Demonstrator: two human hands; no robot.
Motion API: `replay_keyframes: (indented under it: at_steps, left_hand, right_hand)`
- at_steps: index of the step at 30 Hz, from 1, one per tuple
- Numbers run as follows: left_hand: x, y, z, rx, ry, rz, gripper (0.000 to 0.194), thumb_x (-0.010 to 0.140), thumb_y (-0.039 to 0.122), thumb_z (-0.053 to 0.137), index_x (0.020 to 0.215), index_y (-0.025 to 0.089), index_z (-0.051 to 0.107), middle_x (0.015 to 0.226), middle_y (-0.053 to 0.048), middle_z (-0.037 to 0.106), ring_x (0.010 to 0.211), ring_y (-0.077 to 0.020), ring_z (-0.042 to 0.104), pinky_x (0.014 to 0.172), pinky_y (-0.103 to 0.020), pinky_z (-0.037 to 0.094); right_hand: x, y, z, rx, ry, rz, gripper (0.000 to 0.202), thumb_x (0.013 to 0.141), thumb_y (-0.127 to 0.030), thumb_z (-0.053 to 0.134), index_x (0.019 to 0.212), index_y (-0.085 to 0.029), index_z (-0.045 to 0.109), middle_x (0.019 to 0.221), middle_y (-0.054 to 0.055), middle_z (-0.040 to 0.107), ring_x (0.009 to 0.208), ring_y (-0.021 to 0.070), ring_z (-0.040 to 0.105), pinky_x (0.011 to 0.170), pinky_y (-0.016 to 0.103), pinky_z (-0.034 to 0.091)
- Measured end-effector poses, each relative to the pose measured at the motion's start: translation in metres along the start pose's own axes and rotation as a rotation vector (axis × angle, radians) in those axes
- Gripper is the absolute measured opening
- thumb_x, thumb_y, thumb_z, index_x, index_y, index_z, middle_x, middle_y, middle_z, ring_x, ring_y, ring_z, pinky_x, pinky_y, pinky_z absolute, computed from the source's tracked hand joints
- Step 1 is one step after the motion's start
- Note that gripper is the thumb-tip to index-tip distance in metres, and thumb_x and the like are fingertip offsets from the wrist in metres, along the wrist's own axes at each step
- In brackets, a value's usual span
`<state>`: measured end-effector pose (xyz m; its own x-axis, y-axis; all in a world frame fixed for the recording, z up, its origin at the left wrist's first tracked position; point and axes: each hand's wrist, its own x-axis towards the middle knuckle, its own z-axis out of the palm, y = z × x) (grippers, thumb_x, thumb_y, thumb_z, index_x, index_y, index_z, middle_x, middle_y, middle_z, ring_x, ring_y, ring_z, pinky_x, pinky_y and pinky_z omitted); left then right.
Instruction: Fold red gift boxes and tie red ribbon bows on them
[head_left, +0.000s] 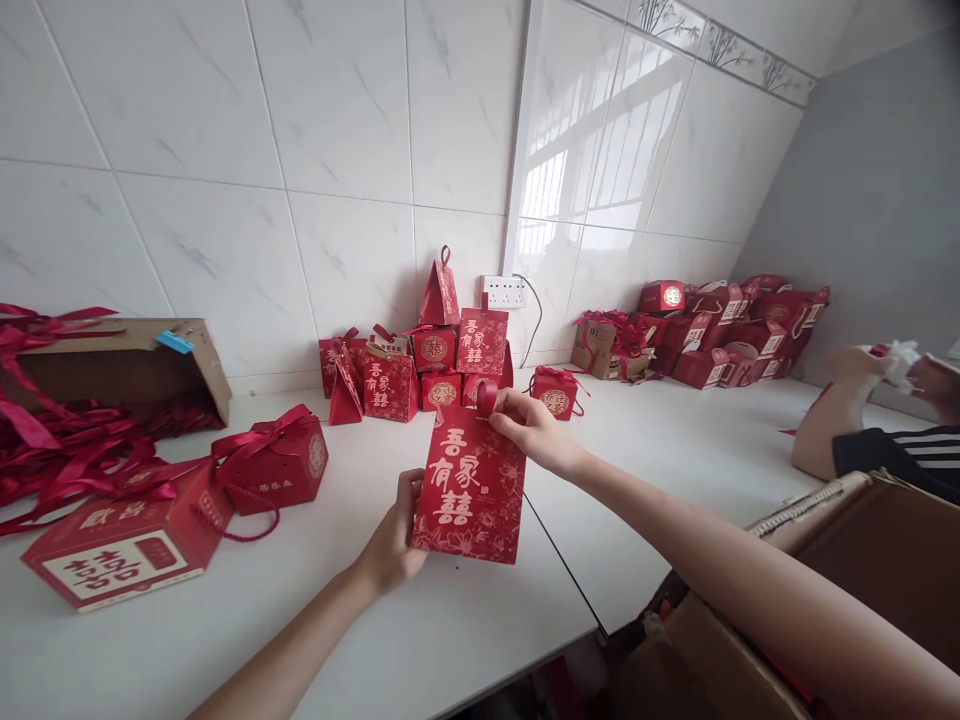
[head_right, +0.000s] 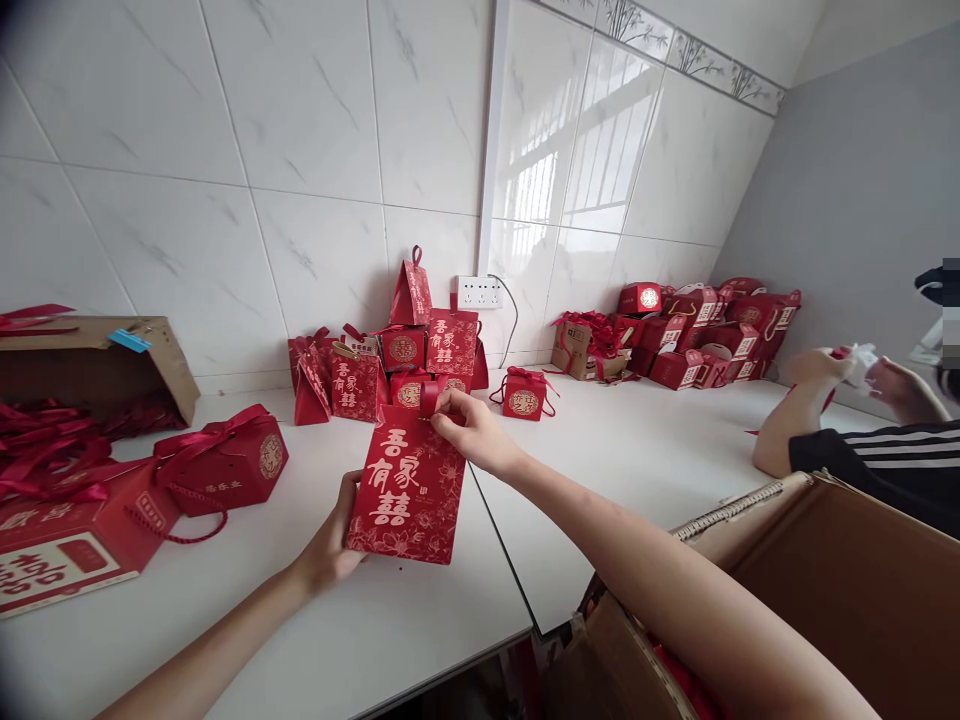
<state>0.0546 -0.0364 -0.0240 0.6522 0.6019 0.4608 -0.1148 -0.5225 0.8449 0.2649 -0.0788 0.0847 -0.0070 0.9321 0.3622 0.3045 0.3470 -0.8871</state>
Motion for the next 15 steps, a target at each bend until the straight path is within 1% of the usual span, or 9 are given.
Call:
replay_keyframes:
  at_steps: [2, 4, 6, 7, 10, 12, 15]
  left_hand:
    - [0.0, 0.001, 0.0, 0.009, 0.001, -0.002, 0.05, 0.07, 0.014, 0.054, 0.11, 0.027, 0.029, 0.067, 0.006, 0.045, 0.052, -0.0098, 0.044, 0.054, -0.026, 0.045]
    - [0.001, 0.003, 0.0, 0.015, -0.003, -0.015, 0.049, 0.069, 0.014, 0.054, 0.109, 0.027, 0.029, 0.074, 0.004, 0.047, 0.059, -0.0109, 0.047, 0.055, -0.025, 0.045]
    - [0.001, 0.005, 0.0, 0.016, -0.011, -0.036, 0.048, 0.069, 0.014, 0.054, 0.108, 0.027, 0.028, 0.079, 0.003, 0.048, 0.062, -0.0106, 0.047, 0.056, -0.025, 0.045]
    - [0.001, 0.005, 0.0, 0.014, -0.013, -0.047, 0.048, 0.07, 0.013, 0.053, 0.108, 0.027, 0.028, 0.078, 0.004, 0.047, 0.06, -0.0096, 0.045, 0.056, -0.025, 0.044]
    - [0.001, 0.007, 0.0, 0.011, 0.002, -0.076, 0.047, 0.07, 0.014, 0.054, 0.107, 0.027, 0.029, 0.074, 0.006, 0.044, 0.051, -0.0062, 0.039, 0.055, -0.024, 0.043]
    - [0.001, 0.007, 0.0, 0.013, 0.026, -0.096, 0.046, 0.07, 0.015, 0.054, 0.106, 0.027, 0.029, 0.076, 0.006, 0.045, 0.05, -0.0056, 0.038, 0.053, -0.023, 0.042]
    - [0.002, 0.005, -0.001, -0.006, 0.041, -0.121, 0.047, 0.069, 0.017, 0.054, 0.106, 0.027, 0.028, 0.08, 0.004, 0.045, 0.051, -0.0056, 0.04, 0.046, -0.019, 0.04]
  right_hand:
    - [0.0, 0.001, 0.0, 0.042, 0.021, 0.025, 0.021, 0.08, -0.04, 0.048, 0.075, -0.02, 0.049, 0.074, -0.002, 0.051, 0.07, 0.013, 0.047, 0.063, 0.024, 0.038]
    - [0.0, 0.003, 0.0, 0.102, 0.049, 0.03, 0.026, 0.083, -0.043, 0.042, 0.073, -0.02, 0.05, 0.076, -0.001, 0.051, 0.072, 0.0137, 0.047, 0.062, 0.024, 0.038]
    - [0.001, 0.005, -0.001, 0.146, 0.067, 0.022, 0.029, 0.083, -0.044, 0.038, 0.071, -0.02, 0.05, 0.077, -0.001, 0.051, 0.07, 0.0139, 0.046, 0.061, 0.024, 0.037]
    - [0.001, 0.006, -0.001, 0.16, 0.067, 0.015, 0.028, 0.082, -0.043, 0.038, 0.071, -0.02, 0.05, 0.075, -0.001, 0.051, 0.069, 0.0137, 0.045, 0.06, 0.024, 0.037]
    - [0.0, 0.004, -0.003, 0.176, 0.017, -0.015, 0.019, 0.076, -0.034, 0.037, 0.072, -0.02, 0.05, 0.072, -0.001, 0.05, 0.065, 0.0133, 0.045, 0.058, 0.025, 0.036]
    - [0.0, 0.0, -0.006, 0.09, -0.043, -0.03, 0.015, 0.069, -0.025, 0.041, 0.077, -0.02, 0.052, 0.075, -0.002, 0.053, 0.067, 0.0135, 0.047, 0.06, 0.025, 0.037]
    - [0.0, -0.011, -0.013, -0.146, -0.13, -0.034, 0.028, 0.063, -0.013, 0.05, 0.089, -0.02, 0.059, 0.085, -0.001, 0.061, 0.077, 0.0153, 0.053, 0.067, 0.026, 0.041]
